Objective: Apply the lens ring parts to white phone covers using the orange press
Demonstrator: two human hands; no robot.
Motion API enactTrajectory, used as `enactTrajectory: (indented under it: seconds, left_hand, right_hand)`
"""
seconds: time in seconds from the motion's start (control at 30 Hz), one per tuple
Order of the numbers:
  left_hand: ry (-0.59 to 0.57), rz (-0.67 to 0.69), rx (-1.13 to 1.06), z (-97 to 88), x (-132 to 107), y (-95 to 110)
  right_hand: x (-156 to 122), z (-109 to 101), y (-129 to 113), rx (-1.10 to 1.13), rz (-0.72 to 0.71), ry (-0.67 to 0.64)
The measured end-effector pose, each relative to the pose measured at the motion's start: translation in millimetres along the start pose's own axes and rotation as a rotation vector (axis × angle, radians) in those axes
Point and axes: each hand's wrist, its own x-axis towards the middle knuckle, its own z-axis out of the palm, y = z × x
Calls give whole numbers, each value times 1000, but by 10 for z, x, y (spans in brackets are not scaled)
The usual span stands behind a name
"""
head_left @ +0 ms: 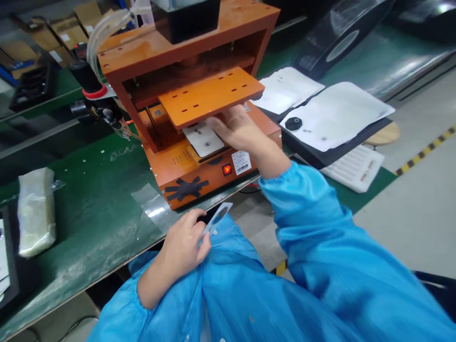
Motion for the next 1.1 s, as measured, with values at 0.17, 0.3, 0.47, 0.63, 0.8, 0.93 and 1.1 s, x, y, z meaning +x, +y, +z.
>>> enactTrajectory:
  seconds: [0.17, 0.3, 0.47, 0.63, 0.8, 0.93, 1.1]
  left_hand:
    - [36, 8, 178, 40, -12, -15]
    - [28, 10, 238, 35, 52, -49]
    - [69, -21, 336, 20, 86, -75]
    - [90, -31, 399, 40, 44, -98]
    - [82, -48, 393, 49, 35, -60]
    - [100, -44, 396, 47, 50, -53]
    - [120, -69, 366, 45, 52, -90]
  right_hand:
    - [-1347, -139, 22, -188, 225, 396]
    - [-2006, 74, 130, -286, 250, 380]
    - [-1992, 163, 101, -211, 285, 294]
    - [-1880, 132, 144, -230, 253, 295]
    - [-1895, 136, 267, -261, 254, 391]
    - [-1895, 107, 292, -277, 203, 400]
    - [-1848, 126, 278, -273, 278, 375]
